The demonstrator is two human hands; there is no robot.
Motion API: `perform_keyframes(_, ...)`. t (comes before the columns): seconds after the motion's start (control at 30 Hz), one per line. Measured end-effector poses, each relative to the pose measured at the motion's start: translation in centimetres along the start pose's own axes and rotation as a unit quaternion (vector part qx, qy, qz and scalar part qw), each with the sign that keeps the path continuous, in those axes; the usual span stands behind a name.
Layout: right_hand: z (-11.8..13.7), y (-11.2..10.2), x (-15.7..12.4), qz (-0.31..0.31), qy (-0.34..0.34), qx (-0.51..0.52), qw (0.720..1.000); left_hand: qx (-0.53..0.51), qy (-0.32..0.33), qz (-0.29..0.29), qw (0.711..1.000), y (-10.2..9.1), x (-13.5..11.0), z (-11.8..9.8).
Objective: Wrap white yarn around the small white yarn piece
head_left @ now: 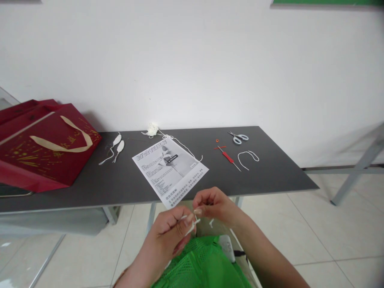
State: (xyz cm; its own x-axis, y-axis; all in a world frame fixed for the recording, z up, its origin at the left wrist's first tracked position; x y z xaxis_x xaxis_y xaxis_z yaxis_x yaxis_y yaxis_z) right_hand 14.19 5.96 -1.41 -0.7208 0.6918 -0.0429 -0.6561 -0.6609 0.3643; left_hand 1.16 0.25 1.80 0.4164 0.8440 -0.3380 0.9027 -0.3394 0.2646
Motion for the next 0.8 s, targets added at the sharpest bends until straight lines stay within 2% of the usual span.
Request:
perform_keyframes(0.1, 1.8, -0.9, 1.2, 0.11, 0.039, -0.102, 0.988, 0.116, -0.004, 0.04, 0.992, -0.3, 0.1, 0.1)
perform_keyframes(0.23, 4.6, -1.4, 3.0, 0.23, 0.08, -0.29, 0.926, 0.251, 0.025, 0.04, 0.967, -0.6, 0.5, 0.1)
perform_keyframes(0.37, 5.9, -1.0, 5.0, 0.346, 0.121, -0.319, 0.874, 0.333, 0.044, 0.064, 0.94, -0.3, 0.7, 0.0)
perform_keyframes(0.43, 5.9, -0.6, 5.8, 0.375, 0.128, -0.357, 0.846, 0.353, 0.054, 0.057, 0.932, -0.4, 0.9, 0.2)
perform_keyframes(0.47, 5.9, -0.4, 6.1, 0.373, 0.122, -0.397, 0.83, 0.359, 0.06, 0.042, 0.93, -0.6, 1.0, 0.3)
perform_keyframes(0.53, 6.1, 0.3, 6.3, 0.31, 0.087, -0.522, 0.79, 0.369, 0.072, -0.007, 0.927, -1.2, 1.3, 0.7)
perform_keyframes(0.57, 6.2, 0.9, 6.1, 0.262, 0.065, -0.592, 0.759, 0.37, 0.077, -0.031, 0.925, -1.6, 1.6, 1.0)
perform_keyframes(0.63, 6.5, 2.5, 5.3, 0.145, 0.012, -0.719, 0.68, 0.36, 0.088, -0.072, 0.926, -2.3, 2.2, 1.4)
perform_keyframes(0.67, 6.3, 3.4, 4.6, 0.117, -0.002, -0.759, 0.641, 0.349, 0.096, -0.092, 0.928, -2.6, 2.5, 1.4)
perform_keyframes(0.7, 6.1, 4.4, 4.0, 0.088, -0.016, -0.782, 0.617, 0.333, 0.106, -0.112, 0.93, -2.9, 2.8, 1.4)
perform_keyframes(0.73, 5.7, 5.2, 3.3, 0.049, -0.025, -0.795, 0.603, 0.315, 0.115, -0.129, 0.933, -3.2, 3.0, 1.4)
perform_keyframes(0.8, 4.6, 6.2, 2.1, -0.033, -0.044, -0.795, 0.605, 0.279, 0.122, -0.157, 0.939, -3.6, 3.2, 1.1)
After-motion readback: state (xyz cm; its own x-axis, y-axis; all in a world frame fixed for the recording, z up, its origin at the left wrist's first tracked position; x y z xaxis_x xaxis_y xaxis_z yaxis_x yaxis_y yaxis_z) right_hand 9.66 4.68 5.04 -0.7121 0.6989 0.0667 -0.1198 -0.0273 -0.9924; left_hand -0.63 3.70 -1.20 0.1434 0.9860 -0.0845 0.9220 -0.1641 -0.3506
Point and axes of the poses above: each hand's wrist, its own x-axis towards the middle knuckle, its own y-axis out of the palm, z = x × y, the point moved 3 cm from there along x, towards the middle knuckle, and after that the axes turned 4 degrees about z, right-handed, at the moved point
